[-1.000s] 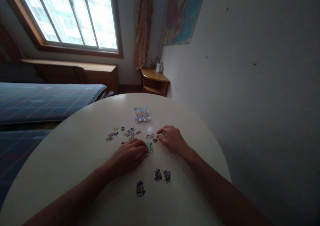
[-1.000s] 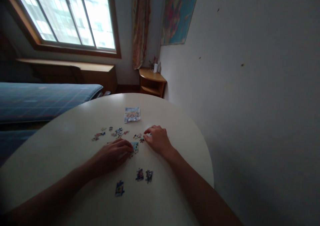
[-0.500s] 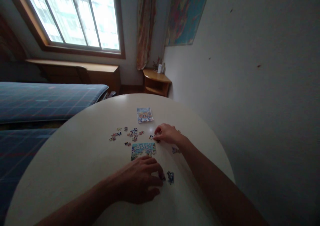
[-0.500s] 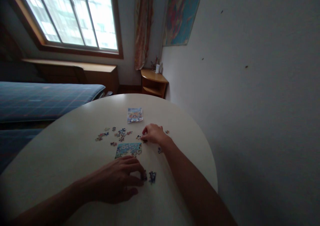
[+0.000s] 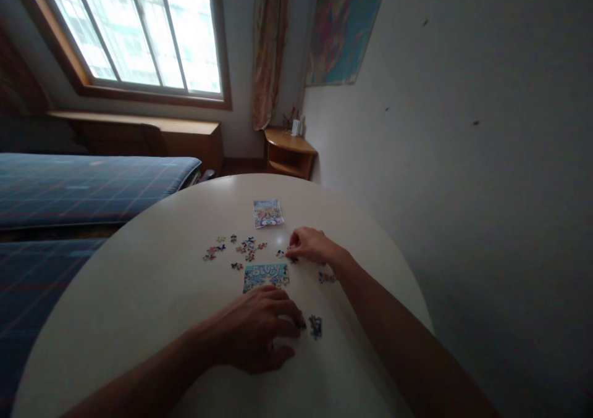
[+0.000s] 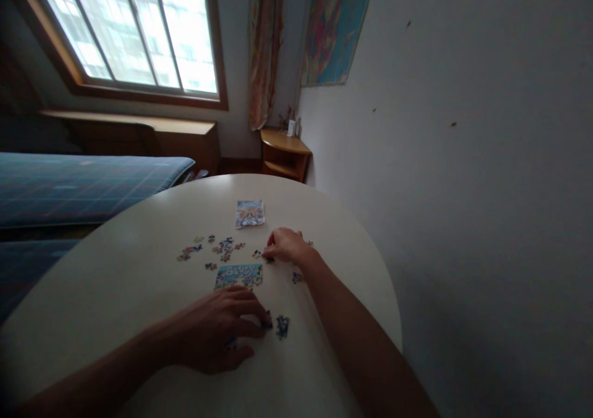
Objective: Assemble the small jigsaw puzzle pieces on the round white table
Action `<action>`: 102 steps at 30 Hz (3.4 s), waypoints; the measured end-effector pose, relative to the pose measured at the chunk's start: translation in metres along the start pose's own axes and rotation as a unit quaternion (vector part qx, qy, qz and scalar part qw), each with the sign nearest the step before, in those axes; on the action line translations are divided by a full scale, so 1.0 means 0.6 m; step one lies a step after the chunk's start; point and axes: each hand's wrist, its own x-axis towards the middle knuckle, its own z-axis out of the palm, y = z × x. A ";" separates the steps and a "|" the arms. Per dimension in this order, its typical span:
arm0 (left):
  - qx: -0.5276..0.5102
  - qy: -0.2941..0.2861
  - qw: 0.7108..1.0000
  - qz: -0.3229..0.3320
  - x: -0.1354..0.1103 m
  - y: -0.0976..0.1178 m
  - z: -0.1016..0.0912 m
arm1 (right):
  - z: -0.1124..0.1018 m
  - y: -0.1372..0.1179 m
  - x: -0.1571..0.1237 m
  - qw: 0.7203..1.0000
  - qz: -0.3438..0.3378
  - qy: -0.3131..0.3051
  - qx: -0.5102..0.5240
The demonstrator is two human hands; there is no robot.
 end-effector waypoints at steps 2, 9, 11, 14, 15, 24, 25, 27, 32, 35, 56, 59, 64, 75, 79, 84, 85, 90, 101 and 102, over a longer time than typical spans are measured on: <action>-0.001 0.000 1.000 0.003 0.000 -0.001 0.000 | 0.002 0.001 0.001 1.000 -0.012 0.019 0.008; -0.008 0.007 1.000 0.006 -0.001 -0.001 -0.007 | 0.019 0.019 -0.026 0.986 -0.108 0.071 0.109; 0.000 0.006 1.000 -0.001 -0.002 -0.002 -0.010 | 0.019 0.027 -0.050 0.970 -0.165 0.042 0.176; 0.018 -0.001 1.000 0.000 -0.004 -0.005 -0.014 | 0.020 0.036 -0.091 0.952 -0.209 -0.012 0.224; 0.020 -0.002 1.000 0.003 -0.004 -0.005 -0.015 | 0.022 0.037 -0.103 0.950 -0.211 -0.026 0.231; 0.074 -0.039 0.994 -0.067 -0.005 0.028 -0.011 | 0.055 0.039 -0.137 0.959 -0.214 -0.053 0.179; 0.082 -0.047 0.993 -0.078 -0.005 0.033 -0.010 | 0.056 0.039 -0.136 0.959 -0.216 -0.051 0.175; 0.092 -0.057 0.990 -0.094 -0.005 0.041 -0.007 | 0.057 0.039 -0.134 0.960 -0.221 -0.050 0.165; 0.102 -0.054 0.987 -0.113 -0.009 0.051 0.003 | 0.052 0.038 -0.134 0.960 -0.233 -0.048 0.151; 0.103 -0.051 0.987 -0.113 -0.010 0.054 0.007 | 0.047 0.038 -0.136 0.958 -0.230 -0.056 0.160; 0.097 -0.086 0.981 -0.146 -0.007 0.073 0.005 | 0.046 0.046 -0.135 0.958 -0.189 -0.077 0.200; 0.092 -0.091 0.980 -0.151 -0.004 0.075 0.004 | 0.039 0.052 -0.136 0.952 -0.191 -0.094 0.221; 0.086 -0.103 0.979 -0.154 0.001 0.080 0.003 | 0.040 0.050 -0.141 0.928 -0.205 -0.128 0.283; 0.045 -0.122 0.981 -0.141 -0.010 0.084 -0.018 | 0.031 0.097 -0.116 0.966 -0.135 0.168 0.143; 0.039 -0.126 0.980 -0.150 -0.012 0.090 -0.020 | 0.035 0.115 -0.102 0.964 -0.135 0.206 0.106; 0.033 -0.095 0.980 -0.170 -0.017 0.090 -0.016 | 0.059 0.096 -0.097 0.962 -0.185 0.190 0.068; 0.032 -0.090 0.981 -0.172 -0.018 0.089 -0.015 | 0.063 0.089 -0.097 0.961 -0.197 0.182 0.061; 0.046 -0.090 0.979 -0.177 -0.018 0.080 -0.015 | 0.071 0.070 -0.103 0.956 -0.238 0.162 0.056; 0.074 -0.050 0.982 -0.169 -0.017 0.050 -0.013 | 0.061 0.061 -0.113 0.955 -0.261 0.120 0.067; 0.072 -0.047 0.982 -0.166 -0.017 0.048 -0.014 | 0.061 0.059 -0.115 0.955 -0.266 0.112 0.070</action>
